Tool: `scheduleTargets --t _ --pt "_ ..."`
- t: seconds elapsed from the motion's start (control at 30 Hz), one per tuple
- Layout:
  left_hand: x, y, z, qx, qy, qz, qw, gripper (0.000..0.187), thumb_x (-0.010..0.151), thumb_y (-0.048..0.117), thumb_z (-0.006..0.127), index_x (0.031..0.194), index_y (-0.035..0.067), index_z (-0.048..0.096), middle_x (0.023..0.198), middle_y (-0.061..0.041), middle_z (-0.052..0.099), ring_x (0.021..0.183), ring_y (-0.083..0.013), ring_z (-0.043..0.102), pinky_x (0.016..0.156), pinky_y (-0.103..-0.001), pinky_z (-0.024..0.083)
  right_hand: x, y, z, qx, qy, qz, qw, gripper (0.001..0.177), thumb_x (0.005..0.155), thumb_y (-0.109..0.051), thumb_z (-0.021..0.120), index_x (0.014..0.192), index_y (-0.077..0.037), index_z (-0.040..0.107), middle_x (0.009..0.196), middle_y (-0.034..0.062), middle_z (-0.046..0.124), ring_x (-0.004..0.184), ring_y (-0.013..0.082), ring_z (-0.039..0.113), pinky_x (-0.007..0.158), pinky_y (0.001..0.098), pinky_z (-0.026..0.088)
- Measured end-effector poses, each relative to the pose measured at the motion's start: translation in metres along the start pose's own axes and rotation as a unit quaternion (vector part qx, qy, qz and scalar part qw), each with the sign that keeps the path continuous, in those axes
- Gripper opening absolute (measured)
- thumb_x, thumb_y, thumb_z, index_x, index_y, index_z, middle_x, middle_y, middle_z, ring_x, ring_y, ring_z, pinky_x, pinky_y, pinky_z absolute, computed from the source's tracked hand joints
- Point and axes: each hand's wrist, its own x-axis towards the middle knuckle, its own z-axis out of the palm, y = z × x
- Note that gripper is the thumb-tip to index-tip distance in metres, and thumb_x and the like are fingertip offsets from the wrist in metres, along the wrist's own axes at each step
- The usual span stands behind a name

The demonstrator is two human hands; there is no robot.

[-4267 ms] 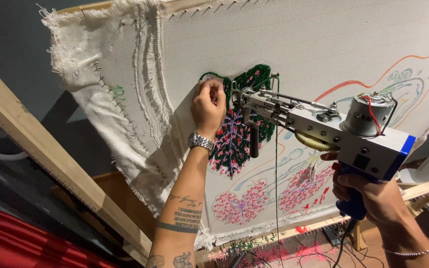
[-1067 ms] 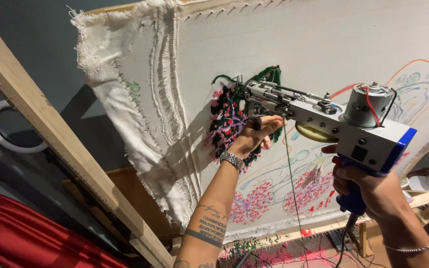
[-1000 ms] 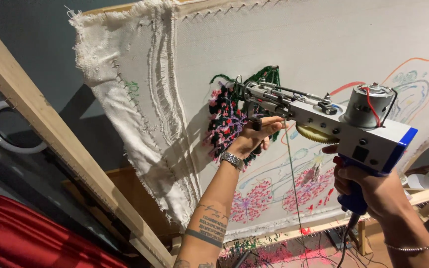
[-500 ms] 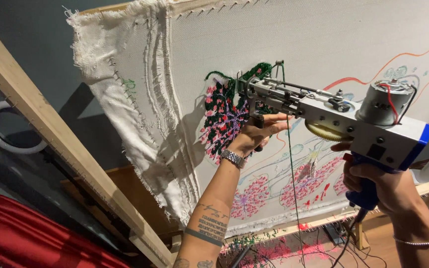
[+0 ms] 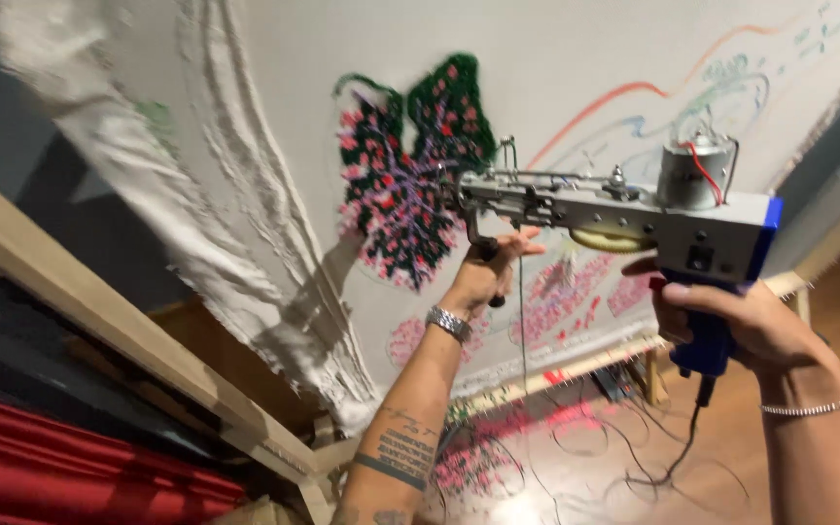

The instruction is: The recorder uses a tufting gun to insert yarn into a canvas stretched on a large upright frame.

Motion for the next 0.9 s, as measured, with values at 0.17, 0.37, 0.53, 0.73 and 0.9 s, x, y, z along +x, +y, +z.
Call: scheduleTargets --t 0.17,0.37,0.53,0.73,0.9 --pt "0.014 -0.047 0.009 -0.036 -0.037 -0.01 0.999 0.059 0.101 0.052 0.057 0.14 0.007 0.061 0.121 -0.005 0.075 0.047 -0.0015 0.042 0.044 -0.021 0.034 -0.023 0.029 -0.03 0.131 -0.038 -0.06 0.989 0.081 0.088 -0.04 0.075 0.145 0.009 0.045 0.124 0.0239 0.062 0.107 0.0363 0.063 0.089 0.0509 0.052" --pt "0.016 -0.057 0.05 -0.088 -0.091 0.0 0.992 0.056 0.103 0.051 0.06 0.136 0.006 0.065 0.125 -0.004 0.074 0.051 -0.0033 0.043 0.046 -0.023 0.035 0.01 0.077 0.033 -0.05 -0.112 0.194 0.973 0.073 0.096 -0.025 0.058 0.159 -0.022 0.022 0.123 0.0229 0.067 0.097 0.0271 0.07 0.087 0.0371 0.057" --pt "0.009 -0.041 0.052 -0.096 -0.09 -0.002 0.991 0.048 0.102 0.048 0.064 0.127 0.007 0.069 0.121 -0.004 0.075 0.051 -0.0048 0.042 0.047 -0.024 0.033 -0.011 0.187 -0.014 -0.255 -0.151 0.24 0.924 0.03 0.106 -0.03 0.064 0.111 0.0 0.067 0.086 0.014 0.071 0.067 0.0133 0.065 0.057 0.0298 0.054" --pt "0.015 -0.046 -0.027 -0.079 -0.024 0.053 0.995 0.038 0.101 0.045 0.074 0.116 0.011 0.067 0.115 -0.009 0.076 0.054 -0.009 0.043 0.052 -0.029 0.038 -0.151 0.303 -0.168 -0.436 0.015 0.345 0.831 0.052 0.097 -0.04 0.07 0.07 0.004 0.069 0.062 0.0113 0.065 0.052 0.0154 0.059 0.05 0.0333 0.048" --pt "0.003 -0.033 -0.065 -0.124 0.036 0.069 0.989 0.037 0.106 0.04 0.079 0.119 0.011 0.059 0.109 -0.009 0.071 0.055 -0.0137 0.041 0.049 -0.03 0.033 -0.25 0.318 -0.197 -0.389 0.24 0.526 0.717 0.035 0.094 -0.035 0.07 0.087 -0.001 0.07 0.072 0.0093 0.072 0.061 0.0197 0.069 0.053 0.0349 0.052"
